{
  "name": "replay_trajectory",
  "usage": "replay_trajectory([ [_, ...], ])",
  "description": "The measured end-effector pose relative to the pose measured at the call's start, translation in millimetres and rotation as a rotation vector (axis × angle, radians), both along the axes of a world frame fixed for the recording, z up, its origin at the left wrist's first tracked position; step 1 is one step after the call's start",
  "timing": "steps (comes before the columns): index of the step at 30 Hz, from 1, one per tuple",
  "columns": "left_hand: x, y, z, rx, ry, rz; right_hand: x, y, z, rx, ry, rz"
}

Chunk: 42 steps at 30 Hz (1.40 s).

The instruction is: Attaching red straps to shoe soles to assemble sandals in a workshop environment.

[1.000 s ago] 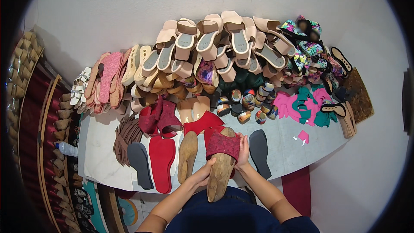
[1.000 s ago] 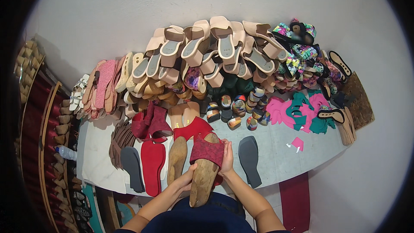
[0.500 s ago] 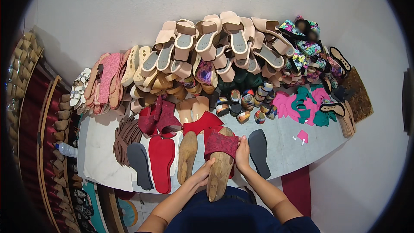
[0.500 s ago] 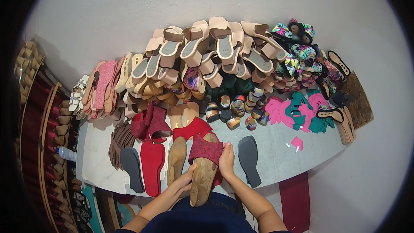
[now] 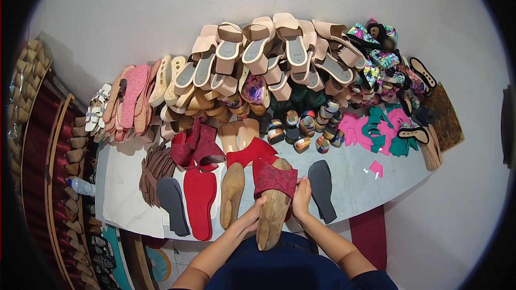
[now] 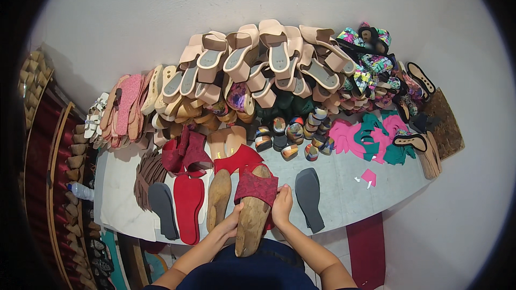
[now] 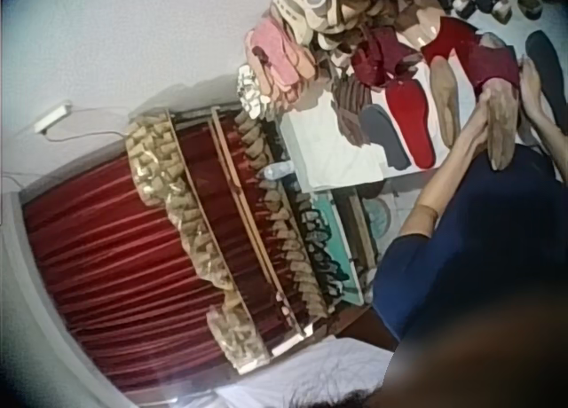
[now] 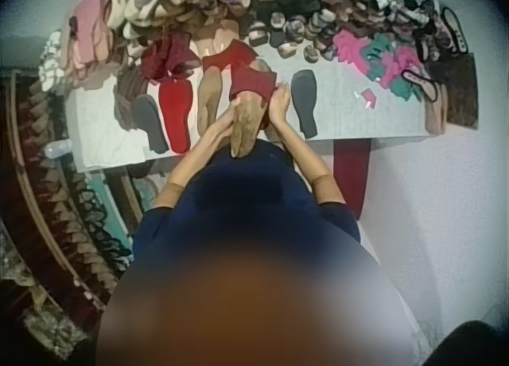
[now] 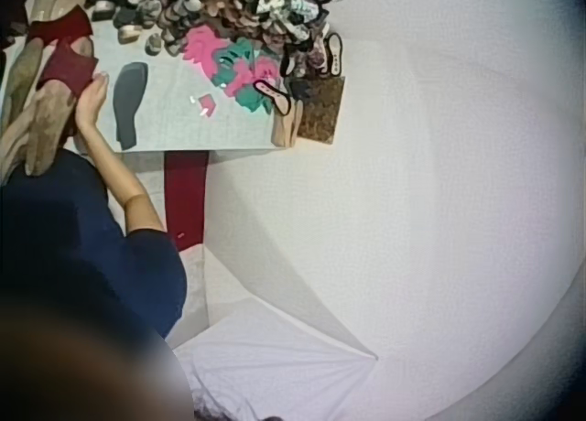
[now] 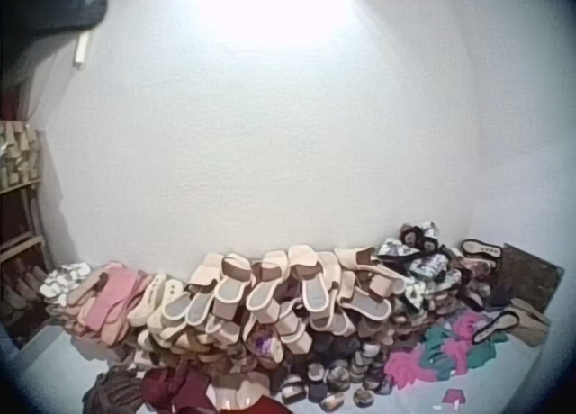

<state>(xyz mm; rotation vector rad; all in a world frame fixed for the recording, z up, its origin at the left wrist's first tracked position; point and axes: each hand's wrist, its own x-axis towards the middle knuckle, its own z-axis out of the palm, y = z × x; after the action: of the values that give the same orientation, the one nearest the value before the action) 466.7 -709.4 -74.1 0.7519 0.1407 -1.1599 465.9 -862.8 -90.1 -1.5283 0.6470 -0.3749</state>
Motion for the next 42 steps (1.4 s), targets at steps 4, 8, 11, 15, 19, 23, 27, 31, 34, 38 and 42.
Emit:
replay_trajectory([
  [4, -1.8, 1.1, -6.5, -0.076, 0.001, 0.037, 1.3, 7.4, 21.2, 0.074, 0.039, -0.015],
  [8, -0.4, -1.7, -2.1, -0.133, -0.014, 0.041, 4.0, -2.8, 4.9, -0.148, -0.040, 0.106],
  [11, -0.1, -3.5, -2.7, -0.158, 0.012, 0.074, 10.5, -11.2, 14.7, -0.167, -0.067, 0.207],
  [15, -2.1, -4.4, -24.4, -0.095, 0.121, 0.092, 29.8, -44.6, 34.4, -0.131, 0.287, 0.437],
  [19, -0.5, -5.5, -22.5, -0.019, 0.022, 0.039, 43.4, -52.3, 46.0, -0.265, 0.410, 0.636],
  [23, 4.1, -7.6, -12.2, -0.047, 0.047, 0.001, 41.0, -47.6, 42.7, -0.321, 0.352, 0.636],
  [27, 3.0, -9.3, -1.2, -0.003, 0.046, 0.000, 38.0, -47.9, 31.4, -0.229, 0.260, 0.591],
  [31, 2.7, -8.9, -7.7, -0.061, 0.036, 0.003, 36.8, -50.1, 32.0, -0.056, 0.188, 0.612],
  [34, 1.2, -7.7, -7.7, -0.066, 0.030, 0.001, 40.4, -71.1, 48.1, 0.240, 0.349, 0.726],
  [38, 0.2, -9.8, -10.5, -0.115, -0.034, -0.034, 51.4, -95.0, 64.3, 0.063, 0.416, 0.991],
  [42, -2.8, -9.4, -11.4, -0.171, -0.034, 0.043, 60.6, -102.2, 80.3, 0.014, 0.386, 1.064],
])
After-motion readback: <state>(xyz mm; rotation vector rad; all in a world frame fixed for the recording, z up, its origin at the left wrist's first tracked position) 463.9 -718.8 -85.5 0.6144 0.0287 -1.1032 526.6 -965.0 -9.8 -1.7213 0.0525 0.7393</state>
